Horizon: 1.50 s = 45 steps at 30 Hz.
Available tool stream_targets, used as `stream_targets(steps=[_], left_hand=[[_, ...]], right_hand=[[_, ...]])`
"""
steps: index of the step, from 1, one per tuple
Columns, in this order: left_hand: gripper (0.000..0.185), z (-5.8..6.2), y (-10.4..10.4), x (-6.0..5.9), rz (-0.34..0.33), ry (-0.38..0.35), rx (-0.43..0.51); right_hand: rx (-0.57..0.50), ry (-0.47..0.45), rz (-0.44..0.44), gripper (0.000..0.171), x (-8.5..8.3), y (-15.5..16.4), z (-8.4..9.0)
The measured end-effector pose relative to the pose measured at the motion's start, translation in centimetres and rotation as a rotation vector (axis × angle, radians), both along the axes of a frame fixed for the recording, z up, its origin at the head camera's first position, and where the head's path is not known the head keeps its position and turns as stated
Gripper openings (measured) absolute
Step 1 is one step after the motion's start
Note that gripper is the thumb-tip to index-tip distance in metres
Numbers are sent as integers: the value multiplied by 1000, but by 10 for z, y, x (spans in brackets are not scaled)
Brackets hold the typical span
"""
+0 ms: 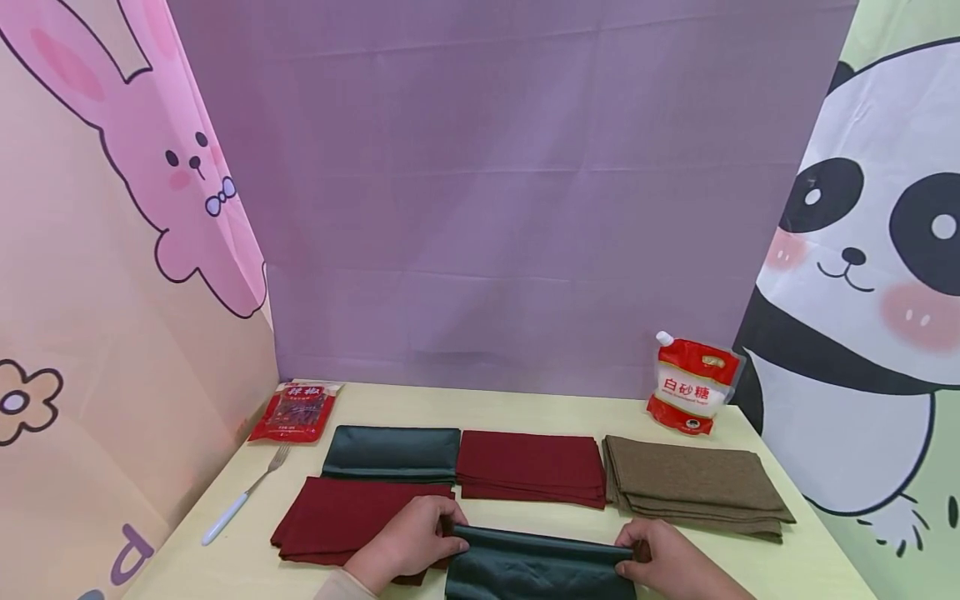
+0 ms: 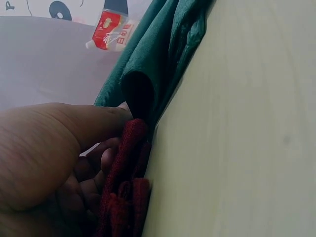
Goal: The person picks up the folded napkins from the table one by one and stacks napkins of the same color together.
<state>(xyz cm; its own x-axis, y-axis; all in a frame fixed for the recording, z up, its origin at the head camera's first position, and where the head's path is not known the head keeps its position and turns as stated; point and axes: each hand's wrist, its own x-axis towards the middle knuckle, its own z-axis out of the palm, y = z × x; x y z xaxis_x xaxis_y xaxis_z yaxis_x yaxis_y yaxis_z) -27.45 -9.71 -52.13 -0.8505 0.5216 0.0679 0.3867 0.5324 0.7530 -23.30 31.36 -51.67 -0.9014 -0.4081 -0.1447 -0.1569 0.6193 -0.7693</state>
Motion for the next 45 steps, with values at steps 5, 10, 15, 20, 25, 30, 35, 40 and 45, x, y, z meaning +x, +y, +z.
stream_targets(steps=[5,10,15,20,25,30,35,40,45], left_hand=[[16,0,0,0,-2,-2,9],[15,0,-1,0,1,-2,20],[13,-1,-1,-2,20,8,28],[13,-2,-2,-4,17,5,26],[13,-1,-1,-3,12,-41,32],[20,0,0,-2,6,-36,28],[26,1,0,-1,-6,-34,74],[34,0,1,-2,-35,-50,143],[49,-2,0,-3,-81,-42,162]], right_hand=[[4,-15,-5,7,0,0,2],[-2,-21,-12,7,1,-1,3],[-54,-51,-14,7,0,0,2],[-107,-55,-11,10,-2,1,1],[-135,-60,-10,13,-2,2,0],[-179,-66,-27,16,1,1,-1],[-282,-104,-41,24,4,1,0],[-337,-137,-59,45,4,-1,1],[-344,-121,-48,60,4,-2,4]])
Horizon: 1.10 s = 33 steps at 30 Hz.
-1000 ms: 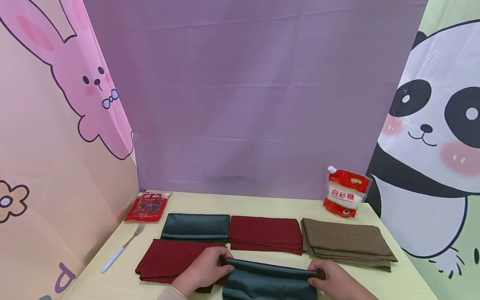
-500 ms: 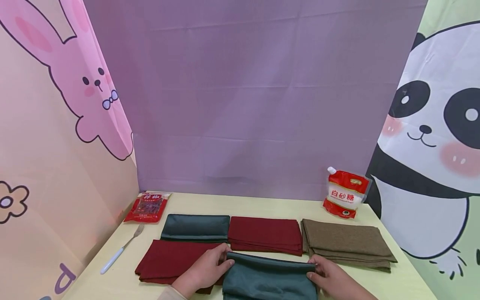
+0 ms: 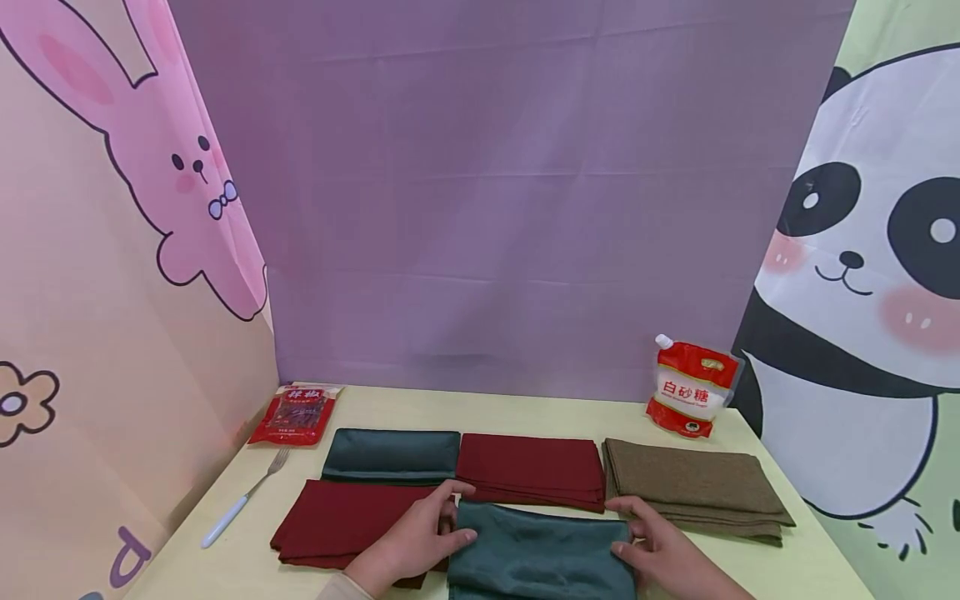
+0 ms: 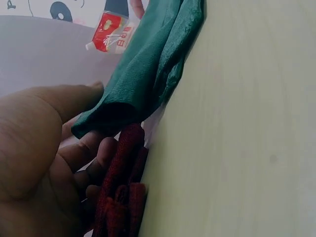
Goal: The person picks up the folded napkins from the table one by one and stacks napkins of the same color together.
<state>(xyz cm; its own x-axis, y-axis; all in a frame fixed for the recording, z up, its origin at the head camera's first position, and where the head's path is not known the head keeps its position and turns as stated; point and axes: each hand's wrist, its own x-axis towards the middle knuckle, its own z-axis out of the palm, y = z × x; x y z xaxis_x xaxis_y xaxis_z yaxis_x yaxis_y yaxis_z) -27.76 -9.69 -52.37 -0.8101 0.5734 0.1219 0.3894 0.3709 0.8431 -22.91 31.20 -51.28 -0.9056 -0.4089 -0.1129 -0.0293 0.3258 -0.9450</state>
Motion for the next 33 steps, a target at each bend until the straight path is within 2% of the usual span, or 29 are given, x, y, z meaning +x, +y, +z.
stream_targets(steps=[3,10,13,21,26,33], left_hand=[[47,0,0,0,-1,-2,-10],[38,1,1,1,6,-7,-5],[41,1,1,2,4,-17,9],[45,2,2,2,16,-29,56],[46,1,2,2,14,-59,101],[46,3,3,2,47,-56,113]], right_hand=[[4,27,14,59,0,1,1],[11,37,28,35,-1,5,0],[4,20,39,35,-1,6,0],[12,-47,9,52,-2,5,0],[-29,-44,50,43,-2,6,0],[-7,6,48,34,-1,7,1]])
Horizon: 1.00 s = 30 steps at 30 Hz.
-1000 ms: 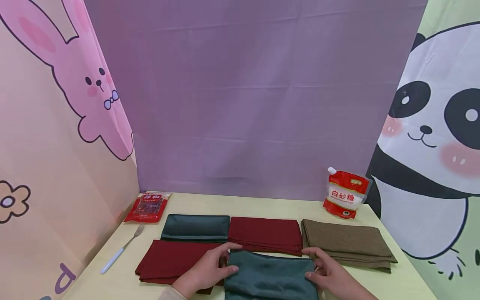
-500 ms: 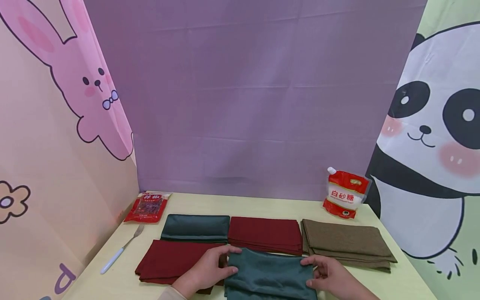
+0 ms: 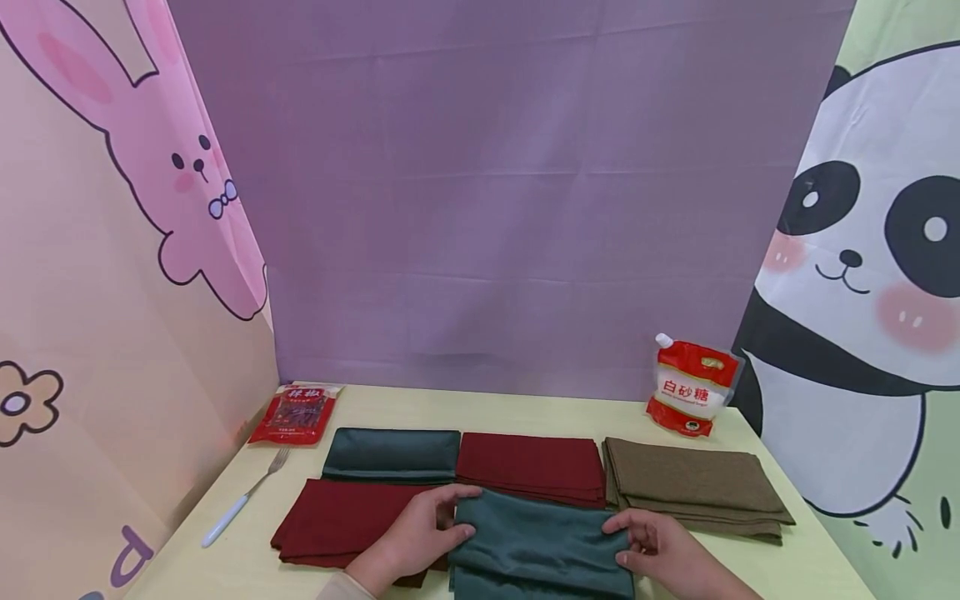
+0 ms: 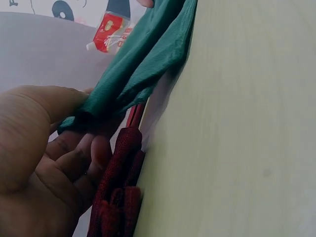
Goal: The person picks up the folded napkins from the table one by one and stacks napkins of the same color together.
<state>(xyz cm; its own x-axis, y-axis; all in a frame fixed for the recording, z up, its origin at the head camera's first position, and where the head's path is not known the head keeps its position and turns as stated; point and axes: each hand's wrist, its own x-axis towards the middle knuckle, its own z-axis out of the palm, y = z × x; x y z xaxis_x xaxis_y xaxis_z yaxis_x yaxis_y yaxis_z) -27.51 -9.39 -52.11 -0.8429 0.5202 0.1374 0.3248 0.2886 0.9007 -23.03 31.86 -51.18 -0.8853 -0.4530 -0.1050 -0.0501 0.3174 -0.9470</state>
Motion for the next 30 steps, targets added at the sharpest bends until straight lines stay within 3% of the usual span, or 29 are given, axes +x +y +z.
stream_targets(steps=[6,15,30], left_hand=[[48,1,1,0,10,-4,33],[52,1,1,1,-17,-30,107],[57,0,-3,-4,-15,-47,164]], right_hand=[[-50,-15,13,31,1,0,1],[-65,-17,-36,27,2,-1,2],[-96,-5,-36,48,0,-6,2]])
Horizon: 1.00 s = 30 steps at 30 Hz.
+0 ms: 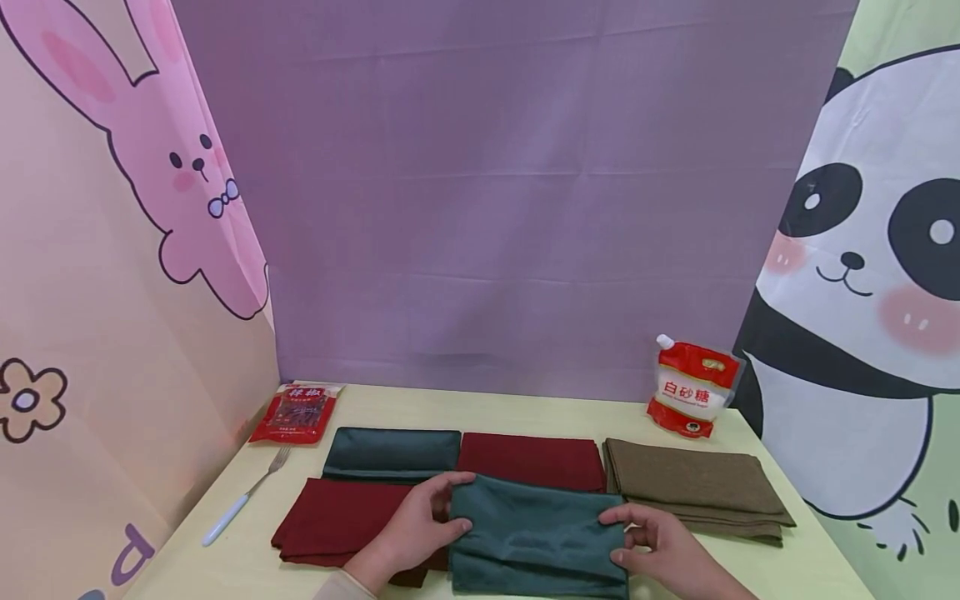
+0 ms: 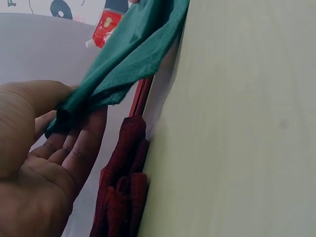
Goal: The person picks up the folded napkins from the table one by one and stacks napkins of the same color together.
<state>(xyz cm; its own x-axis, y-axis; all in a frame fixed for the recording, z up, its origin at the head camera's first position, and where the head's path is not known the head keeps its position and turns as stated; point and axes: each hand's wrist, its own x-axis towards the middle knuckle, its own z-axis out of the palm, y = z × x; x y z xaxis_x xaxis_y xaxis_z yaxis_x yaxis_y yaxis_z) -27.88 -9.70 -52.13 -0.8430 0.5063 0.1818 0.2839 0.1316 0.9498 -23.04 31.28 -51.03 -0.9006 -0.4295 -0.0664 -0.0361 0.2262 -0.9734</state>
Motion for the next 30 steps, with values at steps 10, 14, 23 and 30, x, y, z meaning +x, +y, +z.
stream_targets(steps=[10,14,23,30], left_hand=[[55,4,-2,0,28,9,51],[52,4,-3,-2,51,0,65],[48,10,-3,0,57,-35,106],[50,14,-6,-2,72,-4,100]], right_hand=[[41,64,-31,50,-2,-4,4],[67,74,-69,51,-3,-5,7],[82,84,-136,53,-3,-8,21],[96,91,-165,54,-2,-13,29]])
